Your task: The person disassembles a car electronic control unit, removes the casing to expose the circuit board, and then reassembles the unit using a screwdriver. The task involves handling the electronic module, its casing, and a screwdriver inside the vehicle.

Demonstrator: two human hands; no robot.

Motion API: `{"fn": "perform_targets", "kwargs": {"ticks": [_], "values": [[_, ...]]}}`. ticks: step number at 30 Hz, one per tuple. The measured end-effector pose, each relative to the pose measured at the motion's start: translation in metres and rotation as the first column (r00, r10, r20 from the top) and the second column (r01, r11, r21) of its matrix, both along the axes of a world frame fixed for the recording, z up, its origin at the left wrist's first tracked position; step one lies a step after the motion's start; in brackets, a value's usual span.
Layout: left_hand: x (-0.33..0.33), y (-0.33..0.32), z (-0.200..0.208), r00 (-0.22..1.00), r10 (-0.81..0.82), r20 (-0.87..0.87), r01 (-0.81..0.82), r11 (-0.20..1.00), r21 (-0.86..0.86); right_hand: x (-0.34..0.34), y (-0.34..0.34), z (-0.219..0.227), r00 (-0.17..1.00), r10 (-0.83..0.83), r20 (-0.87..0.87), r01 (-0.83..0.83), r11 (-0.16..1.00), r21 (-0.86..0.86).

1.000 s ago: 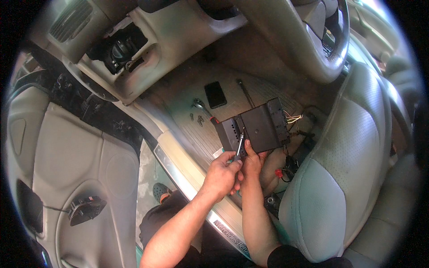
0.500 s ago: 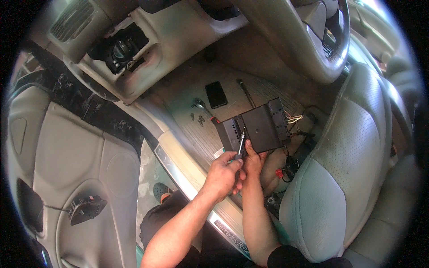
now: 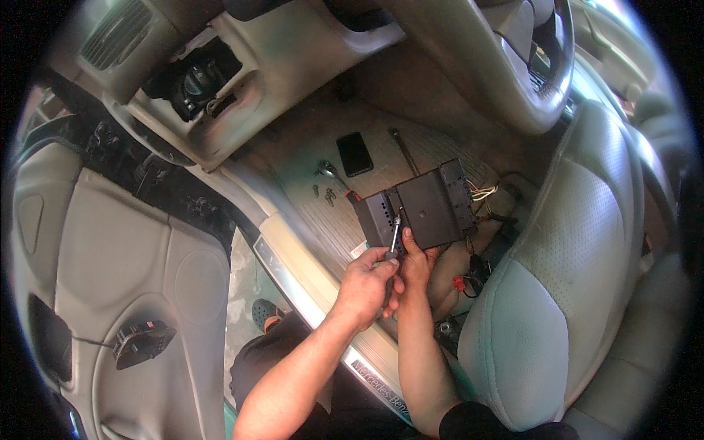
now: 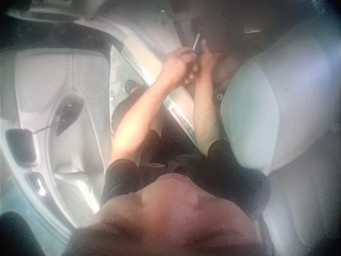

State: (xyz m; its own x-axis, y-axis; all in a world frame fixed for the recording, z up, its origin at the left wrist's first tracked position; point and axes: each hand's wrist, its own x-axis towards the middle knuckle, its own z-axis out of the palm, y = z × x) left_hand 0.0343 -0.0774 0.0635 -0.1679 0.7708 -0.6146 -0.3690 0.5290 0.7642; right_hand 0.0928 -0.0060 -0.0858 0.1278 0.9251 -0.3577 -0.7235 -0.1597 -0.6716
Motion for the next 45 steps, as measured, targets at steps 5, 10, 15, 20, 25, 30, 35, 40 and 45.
{"fn": "perform_targets", "kwargs": {"ticks": [5,10,15,20,25,30,35,40,45], "values": [[0.000,0.000,0.000,1.000,-0.006,-0.017,0.006,1.000,0.004,0.000,0.000,-0.002,1.000,0.000,0.011,0.000,1.000,0.007],[-0.003,0.001,0.005,0.997,-0.043,-0.060,0.042,0.999,-0.005,0.000,-0.001,0.000,0.999,0.011,-0.036,-0.012,1.000,-0.013],[-0.005,0.001,0.005,0.997,-0.050,-0.058,0.050,0.999,-0.009,-0.002,-0.001,-0.002,0.998,0.004,-0.066,-0.003,1.000,0.013],[-0.006,0.001,0.008,0.997,-0.054,-0.060,0.053,0.998,-0.023,-0.003,-0.002,0.005,0.997,0.010,-0.073,-0.010,1.000,0.000],[-0.006,0.002,0.009,0.996,-0.060,-0.059,0.059,0.998,-0.024,-0.001,-0.001,-0.002,0.998,0.029,-0.059,-0.029,1.000,-0.002],[-0.005,0.002,0.008,0.997,-0.054,-0.061,0.053,0.998,-0.024,-0.002,-0.001,0.001,0.998,0.011,-0.059,-0.011,1.000,-0.005],[-0.006,0.002,0.005,0.998,-0.042,-0.049,0.041,0.999,-0.020,-0.003,-0.001,-0.001,0.998,0.015,-0.061,-0.016,1.000,-0.009],[-0.005,0.005,0.007,0.998,-0.060,-0.036,0.059,0.998,-0.028,-0.001,0.000,-0.006,0.998,0.012,-0.063,-0.010,1.000,0.017],[-0.011,0.008,0.014,0.993,-0.112,-0.043,0.109,0.992,-0.067,-0.001,-0.002,0.006,0.998,0.027,-0.057,-0.029,0.999,-0.041]]}}
